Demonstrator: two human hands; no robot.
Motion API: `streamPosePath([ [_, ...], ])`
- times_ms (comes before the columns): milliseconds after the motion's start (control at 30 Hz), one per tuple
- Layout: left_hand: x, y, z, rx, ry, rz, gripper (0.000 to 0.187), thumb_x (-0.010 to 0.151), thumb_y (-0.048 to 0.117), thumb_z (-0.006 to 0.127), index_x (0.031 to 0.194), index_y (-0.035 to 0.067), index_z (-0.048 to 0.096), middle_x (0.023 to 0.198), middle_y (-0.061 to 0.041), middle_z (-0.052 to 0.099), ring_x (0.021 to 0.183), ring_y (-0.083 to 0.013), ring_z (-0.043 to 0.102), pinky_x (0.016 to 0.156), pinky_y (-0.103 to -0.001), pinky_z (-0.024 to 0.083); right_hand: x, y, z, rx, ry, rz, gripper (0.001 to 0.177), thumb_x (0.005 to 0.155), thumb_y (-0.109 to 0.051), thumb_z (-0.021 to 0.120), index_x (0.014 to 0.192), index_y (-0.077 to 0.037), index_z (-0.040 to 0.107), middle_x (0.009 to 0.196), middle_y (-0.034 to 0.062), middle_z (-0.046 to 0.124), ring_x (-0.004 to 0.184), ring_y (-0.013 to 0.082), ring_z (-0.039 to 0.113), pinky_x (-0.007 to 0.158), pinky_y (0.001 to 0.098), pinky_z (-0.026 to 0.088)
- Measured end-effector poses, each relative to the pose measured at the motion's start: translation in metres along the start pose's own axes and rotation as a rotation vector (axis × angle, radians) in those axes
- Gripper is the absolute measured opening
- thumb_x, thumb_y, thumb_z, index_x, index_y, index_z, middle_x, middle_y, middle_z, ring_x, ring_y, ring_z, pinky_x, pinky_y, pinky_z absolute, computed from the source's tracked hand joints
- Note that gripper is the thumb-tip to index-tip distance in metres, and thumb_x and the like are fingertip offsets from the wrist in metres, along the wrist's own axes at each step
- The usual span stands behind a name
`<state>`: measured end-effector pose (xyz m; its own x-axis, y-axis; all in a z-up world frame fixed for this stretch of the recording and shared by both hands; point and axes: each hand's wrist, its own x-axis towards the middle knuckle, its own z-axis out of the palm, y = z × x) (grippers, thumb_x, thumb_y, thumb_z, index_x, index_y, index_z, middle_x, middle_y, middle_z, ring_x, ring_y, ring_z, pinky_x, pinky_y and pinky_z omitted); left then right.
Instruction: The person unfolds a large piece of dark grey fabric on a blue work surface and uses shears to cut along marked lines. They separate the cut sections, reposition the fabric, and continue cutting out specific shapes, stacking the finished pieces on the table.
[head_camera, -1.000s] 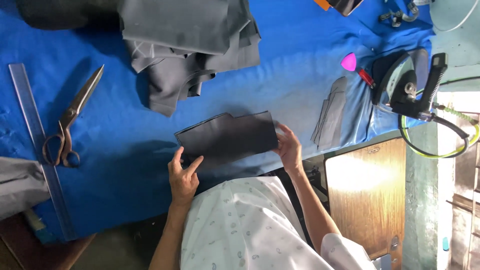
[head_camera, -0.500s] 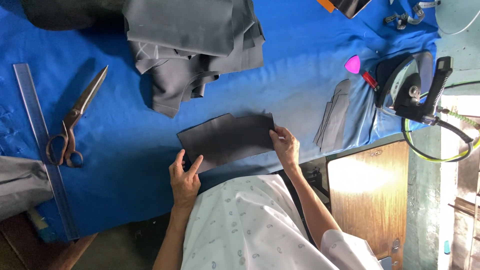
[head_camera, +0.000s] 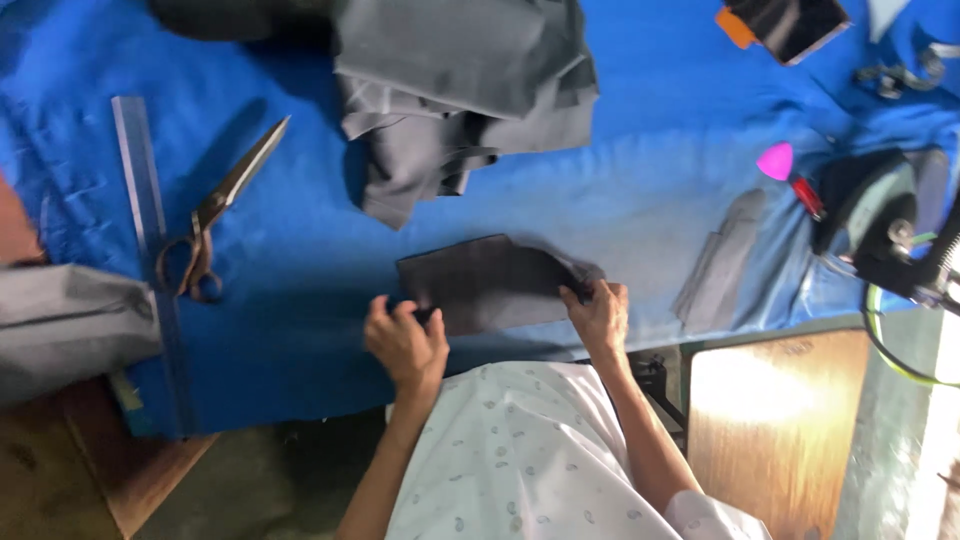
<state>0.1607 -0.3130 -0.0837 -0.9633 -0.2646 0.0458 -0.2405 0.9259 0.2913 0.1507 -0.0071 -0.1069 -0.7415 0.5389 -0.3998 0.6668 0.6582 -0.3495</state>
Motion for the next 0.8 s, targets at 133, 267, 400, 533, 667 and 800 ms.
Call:
streamPosePath([
  [133, -0.01, 0.007, 0.016, -0.339, -0.121, -0.142, 0.018, 0.091, 0.032, 0.069, 0.093, 0.018, 0.059, 0.116, -0.009, 0.055, 0.097, -0.0315, 0.059, 0.085, -0.042, 0.049, 0.003, 0.015, 0.006, 0.0, 0.073, -0.192, 0.039, 0.086, -0.047, 0.083, 0.096, -0.013, 0.068, 0.084, 0.0138, 0.064, 0.089, 0.0362, 0.071, 0.074, 0.0462, 0.057],
  [267, -0.018, 0.029, -0.017, -0.697, -0.415, -0.646, 0.018, 0.092, 0.03, 0.07, 0.097, 0.012, 0.067, 0.08, -0.014, 0.069, 0.074, -0.0326, 0.066, 0.07, -0.047, 0.051, -0.012, -0.02, -0.041, 0.133, -0.069, -0.033, 0.046, 0.088, -0.053, 0.08, 0.106, -0.012, 0.068, 0.086, 0.0149, 0.072, 0.09, 0.0368, 0.073, 0.073, 0.0472, 0.057],
  [400, -0.047, 0.03, -0.013, -0.701, -0.487, -0.791, 0.028, 0.089, 0.04, 0.073, 0.097, 0.014, 0.069, 0.078, -0.012, 0.073, 0.067, -0.0263, 0.071, 0.063, -0.039, 0.057, -0.005, -0.024, -0.06, 0.155, -0.109, -0.012, 0.061, 0.089, -0.048, 0.078, 0.133, -0.012, 0.058, 0.105, 0.0195, 0.074, 0.103, 0.0425, 0.07, 0.083, 0.0528, 0.056],
  [533, -0.061, 0.024, -0.019, -0.525, -0.226, -0.776, 0.028, 0.087, 0.039, 0.076, 0.11, 0.023, 0.071, 0.099, -0.007, 0.076, 0.088, -0.0304, 0.073, 0.079, -0.041, 0.058, -0.002, -0.01, -0.058, 0.012, 0.267, -0.529, 0.051, 0.097, -0.027, 0.076, 0.138, -0.005, 0.055, 0.116, 0.0149, 0.056, 0.1, 0.0386, 0.064, 0.085, 0.0478, 0.054],
  [667, -0.038, -0.018, -0.05, -0.452, -0.058, -0.505, 0.015, 0.097, 0.016, 0.072, 0.111, 0.016, 0.073, 0.094, -0.012, 0.074, 0.081, -0.0335, 0.071, 0.072, -0.039, 0.057, -0.015, -0.013, -0.045, 0.071, 0.243, -0.631, 0.018, 0.096, -0.01, 0.073, 0.114, -0.011, 0.072, 0.118, 0.0079, 0.06, 0.112, 0.029, 0.065, 0.093, 0.0373, 0.052],
  [800, 0.01, -0.06, -0.064, -0.645, -0.189, -0.582, 0.026, 0.099, 0.01, 0.054, 0.121, 0.009, 0.067, 0.098, -0.004, 0.071, 0.077, -0.0136, 0.064, 0.072, -0.026, 0.052, -0.053, -0.04, -0.007, 0.054, 0.006, -0.711, 0.037, 0.09, 0.001, 0.054, 0.121, -0.011, 0.069, 0.125, 0.0198, 0.059, 0.105, 0.0374, 0.061, 0.09, 0.0491, 0.053],
])
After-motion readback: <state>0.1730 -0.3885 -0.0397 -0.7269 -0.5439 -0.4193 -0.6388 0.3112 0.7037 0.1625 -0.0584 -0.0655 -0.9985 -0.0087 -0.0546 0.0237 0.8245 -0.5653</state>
